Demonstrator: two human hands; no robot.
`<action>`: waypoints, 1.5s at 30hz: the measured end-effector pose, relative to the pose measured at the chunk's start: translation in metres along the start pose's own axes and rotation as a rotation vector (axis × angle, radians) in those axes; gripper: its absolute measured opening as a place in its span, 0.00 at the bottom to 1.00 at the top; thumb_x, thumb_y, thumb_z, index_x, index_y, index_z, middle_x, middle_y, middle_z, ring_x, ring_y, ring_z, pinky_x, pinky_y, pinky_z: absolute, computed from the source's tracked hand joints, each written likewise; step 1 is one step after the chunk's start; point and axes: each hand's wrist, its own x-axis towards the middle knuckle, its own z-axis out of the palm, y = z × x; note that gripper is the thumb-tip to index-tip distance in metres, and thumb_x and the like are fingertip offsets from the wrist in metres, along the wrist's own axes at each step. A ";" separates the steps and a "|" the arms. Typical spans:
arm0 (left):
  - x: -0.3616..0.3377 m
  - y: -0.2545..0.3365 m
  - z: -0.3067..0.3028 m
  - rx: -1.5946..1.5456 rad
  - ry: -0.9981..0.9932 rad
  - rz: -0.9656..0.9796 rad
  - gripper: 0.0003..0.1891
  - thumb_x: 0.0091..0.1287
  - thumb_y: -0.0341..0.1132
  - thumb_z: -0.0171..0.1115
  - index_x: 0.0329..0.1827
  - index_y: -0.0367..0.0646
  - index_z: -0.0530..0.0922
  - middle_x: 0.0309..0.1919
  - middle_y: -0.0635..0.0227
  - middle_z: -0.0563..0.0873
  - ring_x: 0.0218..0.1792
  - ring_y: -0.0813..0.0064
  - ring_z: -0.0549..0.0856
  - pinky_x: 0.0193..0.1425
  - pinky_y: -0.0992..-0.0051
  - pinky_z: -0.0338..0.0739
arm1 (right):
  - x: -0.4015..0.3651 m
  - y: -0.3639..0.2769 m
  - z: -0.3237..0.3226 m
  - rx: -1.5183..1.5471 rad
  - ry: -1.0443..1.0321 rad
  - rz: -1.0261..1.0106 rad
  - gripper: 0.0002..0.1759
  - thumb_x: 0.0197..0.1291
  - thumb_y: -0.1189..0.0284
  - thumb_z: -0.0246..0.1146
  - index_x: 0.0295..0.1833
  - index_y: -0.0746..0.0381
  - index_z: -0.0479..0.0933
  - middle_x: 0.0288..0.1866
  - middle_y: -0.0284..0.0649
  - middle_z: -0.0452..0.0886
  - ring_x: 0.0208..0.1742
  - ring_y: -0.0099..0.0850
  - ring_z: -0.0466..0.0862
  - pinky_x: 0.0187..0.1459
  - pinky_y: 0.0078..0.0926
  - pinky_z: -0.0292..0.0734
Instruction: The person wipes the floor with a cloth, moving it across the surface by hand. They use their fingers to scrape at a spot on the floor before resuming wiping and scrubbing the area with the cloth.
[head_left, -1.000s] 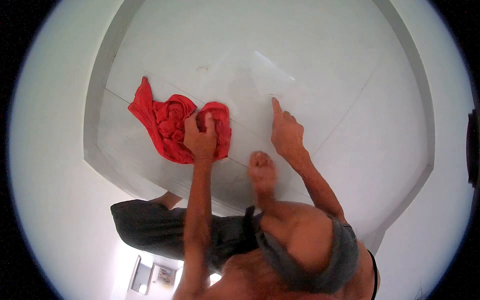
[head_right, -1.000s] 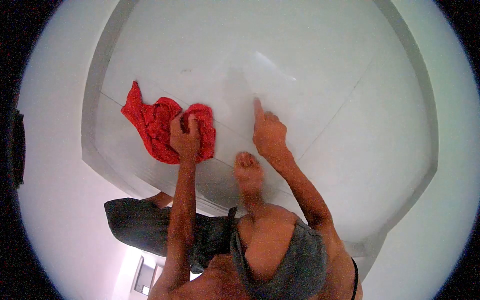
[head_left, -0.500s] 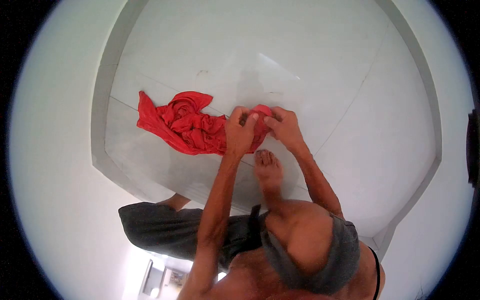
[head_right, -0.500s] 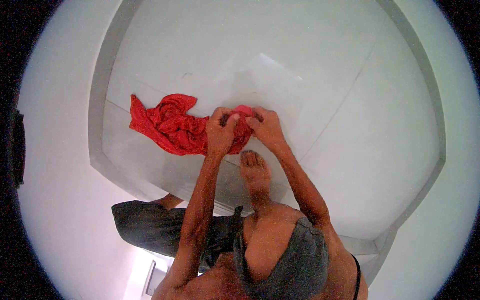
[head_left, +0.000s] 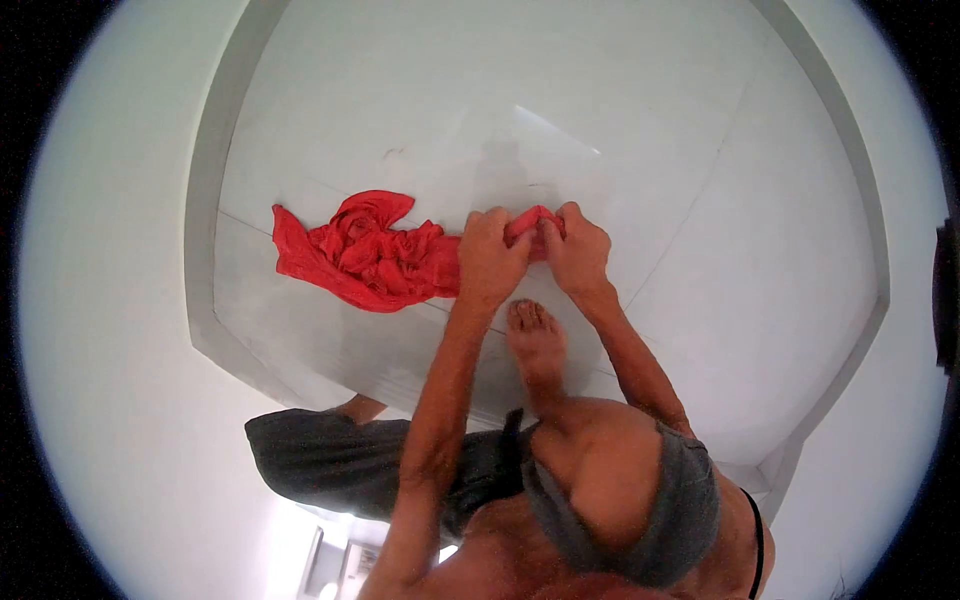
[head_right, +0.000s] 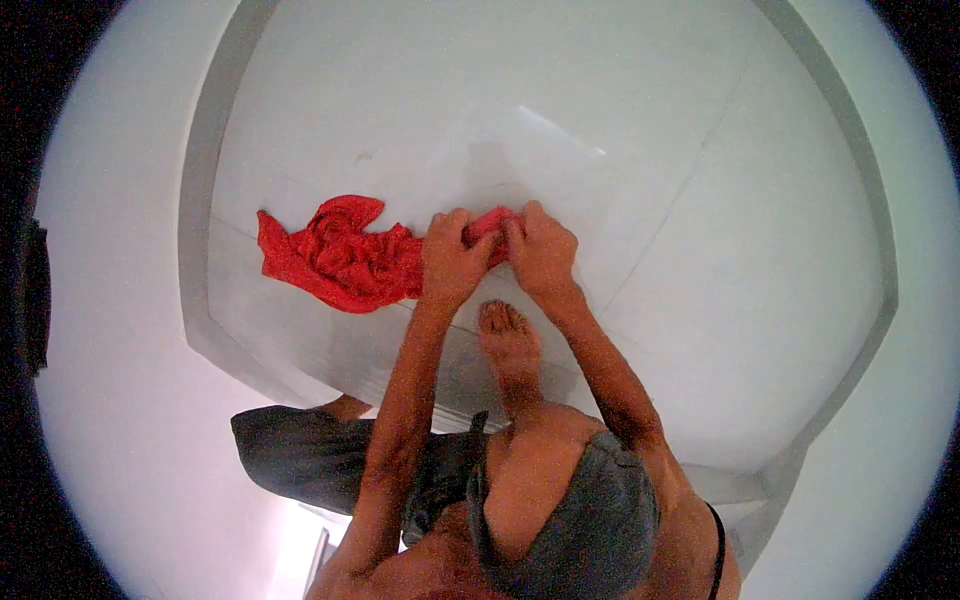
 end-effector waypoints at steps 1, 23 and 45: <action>0.000 0.004 0.001 0.032 -0.081 -0.137 0.12 0.64 0.39 0.72 0.42 0.41 0.80 0.44 0.54 0.88 0.44 0.48 0.85 0.47 0.52 0.79 | 0.000 0.001 0.004 -0.079 0.019 -0.023 0.16 0.74 0.59 0.61 0.40 0.61 0.75 0.34 0.52 0.85 0.39 0.54 0.88 0.38 0.49 0.81; 0.040 0.012 0.008 0.001 0.119 -0.258 0.10 0.68 0.39 0.67 0.38 0.42 0.79 0.29 0.48 0.88 0.34 0.41 0.88 0.39 0.46 0.81 | 0.049 -0.021 0.019 -0.427 -0.028 -0.010 0.09 0.68 0.66 0.62 0.46 0.59 0.82 0.32 0.47 0.88 0.35 0.51 0.90 0.36 0.52 0.82; 0.044 -0.034 -0.008 0.204 0.134 -0.441 0.16 0.75 0.47 0.62 0.40 0.40 0.79 0.33 0.47 0.88 0.35 0.40 0.87 0.38 0.48 0.80 | 0.057 -0.046 0.071 -0.493 -0.023 -0.315 0.07 0.65 0.68 0.63 0.42 0.60 0.79 0.34 0.45 0.88 0.38 0.48 0.89 0.36 0.48 0.84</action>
